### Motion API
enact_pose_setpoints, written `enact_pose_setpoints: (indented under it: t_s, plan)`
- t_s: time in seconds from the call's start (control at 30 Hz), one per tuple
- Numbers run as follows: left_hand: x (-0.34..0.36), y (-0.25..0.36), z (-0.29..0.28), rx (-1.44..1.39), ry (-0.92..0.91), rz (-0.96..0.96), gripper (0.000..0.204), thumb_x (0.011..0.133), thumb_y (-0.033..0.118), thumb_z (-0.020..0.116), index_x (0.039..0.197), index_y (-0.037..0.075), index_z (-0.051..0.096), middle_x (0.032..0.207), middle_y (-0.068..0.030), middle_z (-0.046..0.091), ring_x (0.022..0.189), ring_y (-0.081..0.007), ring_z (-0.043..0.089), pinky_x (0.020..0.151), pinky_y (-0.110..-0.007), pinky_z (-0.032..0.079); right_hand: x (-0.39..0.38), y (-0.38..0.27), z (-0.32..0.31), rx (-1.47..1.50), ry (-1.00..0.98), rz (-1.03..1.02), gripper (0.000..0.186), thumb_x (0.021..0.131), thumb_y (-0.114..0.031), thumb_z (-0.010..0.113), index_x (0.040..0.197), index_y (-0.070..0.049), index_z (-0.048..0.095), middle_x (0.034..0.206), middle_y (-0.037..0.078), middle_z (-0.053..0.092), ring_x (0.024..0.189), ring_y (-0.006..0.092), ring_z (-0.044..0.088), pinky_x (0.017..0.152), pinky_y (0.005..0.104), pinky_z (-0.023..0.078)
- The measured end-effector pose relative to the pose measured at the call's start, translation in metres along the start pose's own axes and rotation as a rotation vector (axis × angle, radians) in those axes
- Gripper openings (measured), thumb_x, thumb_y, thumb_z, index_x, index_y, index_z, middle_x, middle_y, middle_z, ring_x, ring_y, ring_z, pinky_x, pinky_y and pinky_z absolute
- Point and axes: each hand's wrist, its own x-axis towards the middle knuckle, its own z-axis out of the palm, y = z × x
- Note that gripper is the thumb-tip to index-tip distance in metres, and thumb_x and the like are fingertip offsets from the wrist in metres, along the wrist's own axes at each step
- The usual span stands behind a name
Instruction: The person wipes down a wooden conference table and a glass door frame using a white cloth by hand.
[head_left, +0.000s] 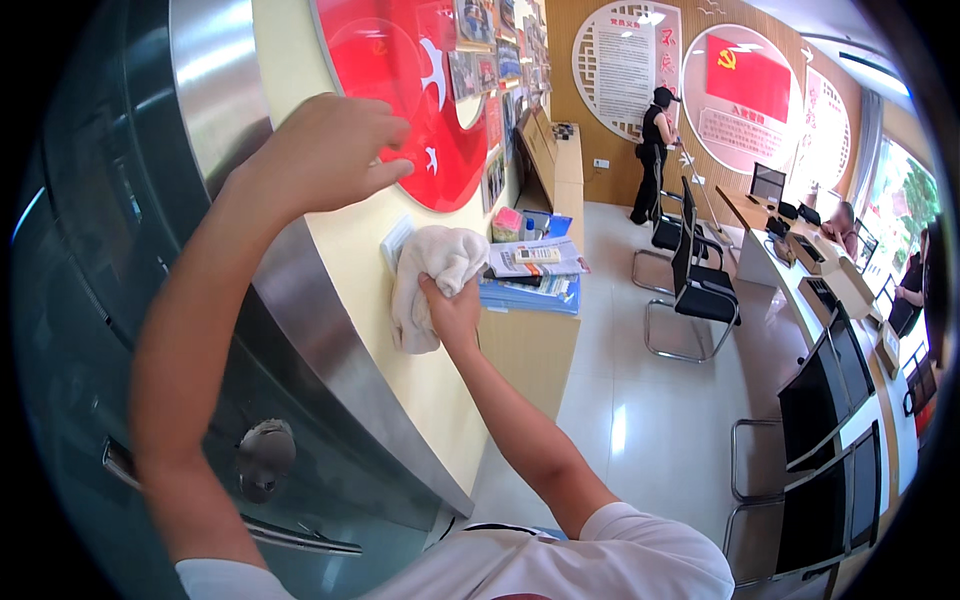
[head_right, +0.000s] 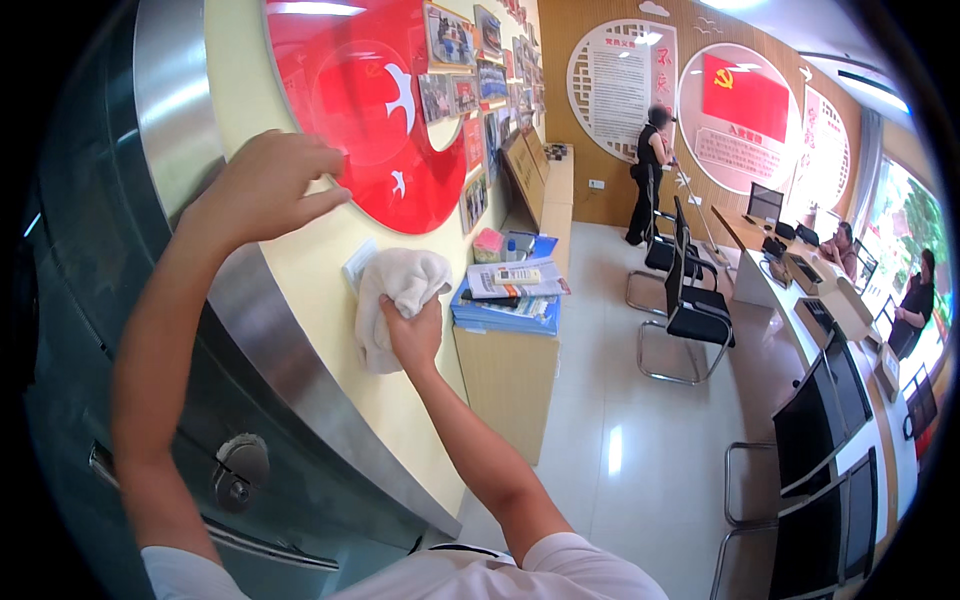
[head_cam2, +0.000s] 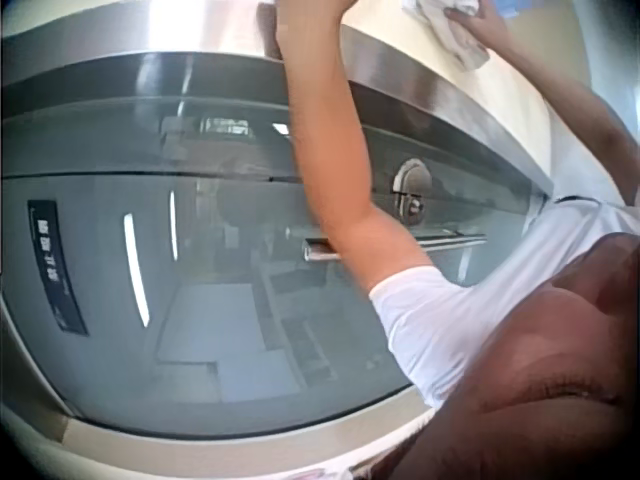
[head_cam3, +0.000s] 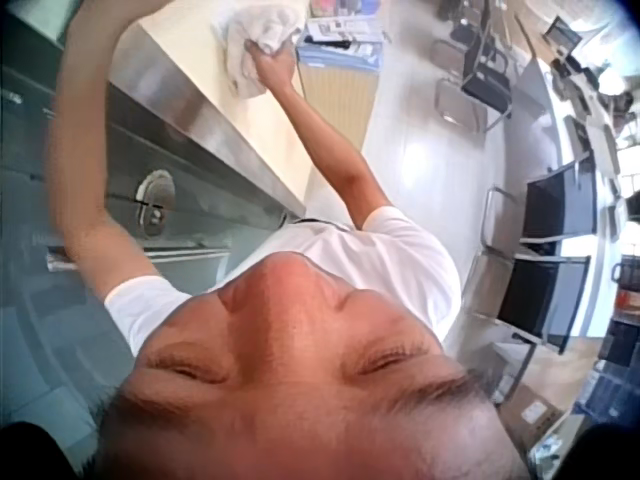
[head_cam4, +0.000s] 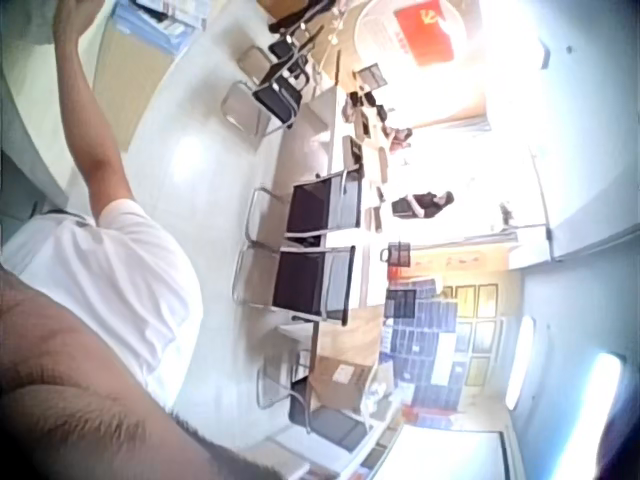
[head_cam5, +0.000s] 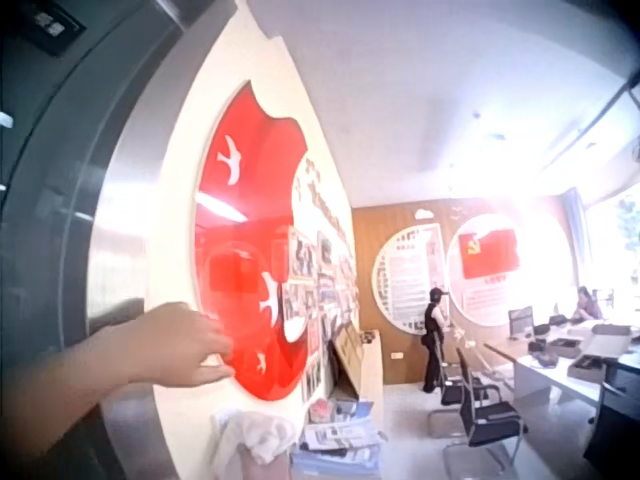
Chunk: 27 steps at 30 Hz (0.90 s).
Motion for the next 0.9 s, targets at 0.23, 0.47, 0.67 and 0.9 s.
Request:
enact_pose_setpoints:
  t_s: [0.23,0.47,0.67,0.9]
  plan:
    - [0.011,-0.015,-0.013,0.257,-0.537,-0.126,0.027,0.085,0.032,0.072,0.09,0.006,0.074,0.093,-0.0112,0.07,0.092,-0.0295,0.067,0.084,-0.042,0.05,-0.017,0.003,0.007,0.011,-0.09,0.002,0.062,0.08,-0.033,0.08,0.127,0.001,0.058,0.121,0.022,0.064,0.114,0.0398,0.061,0.097,0.0445,0.047]
    - [-0.037,-0.003,-0.01,0.38,-0.488,0.05,0.031,0.085,0.034,0.071,0.08,0.004,0.074,0.087,-0.0129,0.071,0.084,-0.0298,0.067,0.087,-0.042,0.048,-0.015,0.006,0.003,-0.027,-0.137,-0.043,0.064,0.084,-0.022,0.08,0.136,0.002,0.052,0.128,0.017,0.064,0.119,0.0278,0.062,0.101,0.0374,0.047]
    - [-0.014,0.002,-0.015,0.262,-0.526,-0.236,0.031,0.085,0.034,0.071,0.073,0.005,0.073,0.071,-0.0131,0.069,0.083,-0.0304,0.067,0.089,-0.042,0.047,-0.01,0.013,0.017,0.146,-0.054,0.015,0.061,0.082,-0.031,0.08,0.129,0.001,0.057,0.126,0.021,0.064,0.117,0.0357,0.062,0.098,0.041,0.047]
    - [-0.056,0.02,-0.005,0.295,-0.213,-0.182,0.03,0.086,0.036,0.071,0.081,0.007,0.076,0.076,-0.011,0.07,0.087,-0.0288,0.066,0.109,-0.042,0.039,-0.028,0.029,0.005,0.02,-0.129,-0.047,0.062,0.081,-0.031,0.08,0.13,0.0,0.058,0.124,0.021,0.064,0.116,0.0363,0.062,0.098,0.0417,0.048]
